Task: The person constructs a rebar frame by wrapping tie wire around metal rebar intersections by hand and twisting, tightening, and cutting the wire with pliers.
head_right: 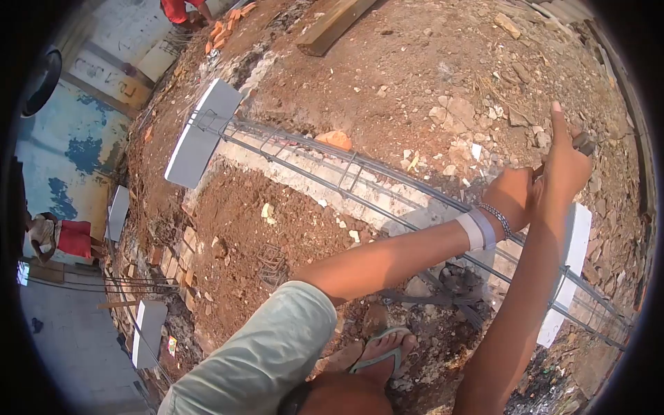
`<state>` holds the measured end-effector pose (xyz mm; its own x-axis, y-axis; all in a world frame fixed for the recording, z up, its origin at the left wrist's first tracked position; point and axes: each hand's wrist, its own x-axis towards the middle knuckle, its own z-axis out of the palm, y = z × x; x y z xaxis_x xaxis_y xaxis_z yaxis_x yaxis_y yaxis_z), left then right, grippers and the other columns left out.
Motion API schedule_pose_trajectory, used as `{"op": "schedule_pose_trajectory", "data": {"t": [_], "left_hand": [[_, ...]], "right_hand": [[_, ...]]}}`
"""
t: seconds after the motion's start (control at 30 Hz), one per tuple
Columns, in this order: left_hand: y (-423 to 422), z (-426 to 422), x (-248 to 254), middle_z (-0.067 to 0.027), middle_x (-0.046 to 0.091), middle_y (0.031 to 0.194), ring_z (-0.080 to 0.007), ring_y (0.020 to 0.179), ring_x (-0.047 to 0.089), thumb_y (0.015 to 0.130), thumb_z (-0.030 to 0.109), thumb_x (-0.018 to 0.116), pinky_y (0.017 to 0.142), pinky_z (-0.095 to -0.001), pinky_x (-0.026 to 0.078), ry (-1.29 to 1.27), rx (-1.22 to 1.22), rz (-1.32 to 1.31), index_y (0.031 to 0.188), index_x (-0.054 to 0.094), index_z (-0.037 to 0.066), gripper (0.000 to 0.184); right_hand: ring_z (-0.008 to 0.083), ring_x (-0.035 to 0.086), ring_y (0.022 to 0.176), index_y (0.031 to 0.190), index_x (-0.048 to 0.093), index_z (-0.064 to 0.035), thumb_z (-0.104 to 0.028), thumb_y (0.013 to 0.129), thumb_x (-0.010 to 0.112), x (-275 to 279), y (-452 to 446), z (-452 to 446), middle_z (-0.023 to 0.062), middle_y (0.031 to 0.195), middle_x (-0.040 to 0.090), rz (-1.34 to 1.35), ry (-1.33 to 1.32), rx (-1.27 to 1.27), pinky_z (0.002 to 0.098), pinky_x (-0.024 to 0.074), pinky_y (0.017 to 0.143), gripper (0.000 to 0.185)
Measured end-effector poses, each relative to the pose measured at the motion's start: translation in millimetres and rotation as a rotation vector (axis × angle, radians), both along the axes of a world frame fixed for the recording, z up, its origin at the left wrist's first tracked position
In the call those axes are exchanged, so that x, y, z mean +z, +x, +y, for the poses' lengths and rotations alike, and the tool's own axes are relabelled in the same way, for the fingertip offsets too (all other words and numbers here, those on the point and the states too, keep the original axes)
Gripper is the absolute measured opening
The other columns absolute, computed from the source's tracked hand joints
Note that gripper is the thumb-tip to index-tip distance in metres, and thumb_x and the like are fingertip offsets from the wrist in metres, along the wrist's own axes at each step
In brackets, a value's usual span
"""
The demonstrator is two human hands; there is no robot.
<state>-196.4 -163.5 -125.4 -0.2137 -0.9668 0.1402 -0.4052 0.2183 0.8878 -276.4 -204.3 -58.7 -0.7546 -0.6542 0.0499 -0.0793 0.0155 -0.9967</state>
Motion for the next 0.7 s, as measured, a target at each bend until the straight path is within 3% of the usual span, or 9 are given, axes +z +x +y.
{"op": "schedule_pose_trajectory", "data": {"t": [0.13,0.2,0.3,0.33,0.37,0.43,0.57,0.67,0.7], "left_hand": [[2.4,0.5,10.4,-0.0267,0.069,0.083,-0.0426,0.085,0.071,0.079,0.026,0.075,0.073,-0.0493,0.057,-0.050,-0.064,-0.023,0.081,0.062,-0.003,0.032],[17.0,-8.8,17.8,-0.0262,0.069,0.082,-0.0414,0.083,0.072,0.075,0.028,0.076,0.072,-0.0469,0.057,-0.077,-0.192,0.018,0.082,0.063,-0.004,0.035],[8.3,-33.3,12.8,-0.0221,0.069,0.075,-0.0335,0.075,0.072,0.069,0.031,0.077,0.068,-0.0407,0.056,0.305,-0.486,-0.085,0.074,0.065,-0.006,0.039],[5.4,-34.9,16.1,-0.0209,0.069,0.073,-0.0320,0.073,0.071,0.069,0.031,0.077,0.067,-0.0399,0.056,0.466,-0.578,-0.079,0.073,0.065,-0.006,0.039],[-3.5,-34.3,-5.7,-0.0194,0.066,0.068,-0.0297,0.066,0.069,0.071,0.029,0.075,0.063,-0.0404,0.055,0.214,-0.507,0.060,0.072,0.064,-0.005,0.035],[-5.2,-38.8,-9.7,-0.0190,0.065,0.066,-0.0298,0.064,0.068,0.071,0.028,0.074,0.063,-0.0409,0.054,0.141,-0.434,0.064,0.073,0.065,-0.003,0.033],[-17.5,-31.8,-20.4,-0.0247,0.066,0.071,-0.0388,0.070,0.068,0.078,0.019,0.069,0.064,-0.0459,0.054,0.061,-0.158,0.084,0.071,0.064,-0.002,0.023],[-14.6,-2.9,-10.5,-0.0281,0.065,0.075,-0.0470,0.076,0.066,0.084,0.019,0.068,0.067,-0.0516,0.054,-0.076,-0.022,0.072,0.076,0.061,-0.001,0.023],[-15.3,2.9,-12.3,-0.0277,0.065,0.074,-0.0474,0.075,0.066,0.085,0.020,0.069,0.067,-0.0520,0.054,-0.139,0.029,0.078,0.079,0.060,-0.001,0.025]], "right_hand": [[0.0073,0.042,0.064,0.095,0.055,-0.0065,-0.034,0.088,0.082,-0.4,-14.1,19.4,-0.0020,0.079,0.052,-0.284,-0.265,0.351,0.0246,0.0348,0.053,0.039],[0.0056,0.037,0.061,0.097,0.050,-0.0137,-0.032,0.095,0.075,-25.2,-45.3,20.9,-0.0062,0.077,0.046,-0.614,-0.527,0.793,0.0238,0.0335,0.052,0.031],[0.0060,0.039,0.061,0.099,0.047,-0.0177,-0.035,0.095,0.072,-50.5,-64.9,13.7,-0.0076,0.074,0.038,-0.911,-0.839,1.296,0.0242,0.0372,0.052,0.030],[0.0059,0.040,0.061,0.099,0.048,-0.0175,-0.035,0.096,0.071,-51.9,-67.4,9.5,-0.0076,0.074,0.039,-0.914,-0.791,1.280,0.0246,0.0375,0.052,0.030],[0.0058,0.040,0.061,0.099,0.048,-0.0174,-0.035,0.097,0.070,-52.7,-70.9,5.4,-0.0076,0.074,0.039,-0.913,-0.750,1.260,0.0250,0.0379,0.053,0.029],[0.0085,0.049,0.068,0.106,0.053,-0.0137,-0.040,0.094,0.074,-51.1,-77.9,-4.5,-0.0053,0.080,0.049,-0.852,-0.587,1.186,0.0273,0.0449,0.065,0.036],[0.0161,0.059,0.087,0.111,0.062,0.0031,-0.045,0.080,0.087,-12.0,-48.7,11.2,0.0059,0.097,0.063,-0.234,-0.132,0.475,0.0295,0.0469,0.088,0.062],[0.0114,0.053,0.075,0.108,0.065,-0.0005,-0.042,0.080,0.089,6.4,-7.1,23.8,0.0010,0.085,0.059,-0.064,-0.176,0.046,0.0262,0.0452,0.075,0.055],[0.0074,0.042,0.062,0.097,0.064,-0.0060,-0.037,0.081,0.089,24.6,16.8,32.8,-0.0028,0.075,0.051,-0.132,-0.206,0.026,0.0242,0.0374,0.060,0.043]]}}
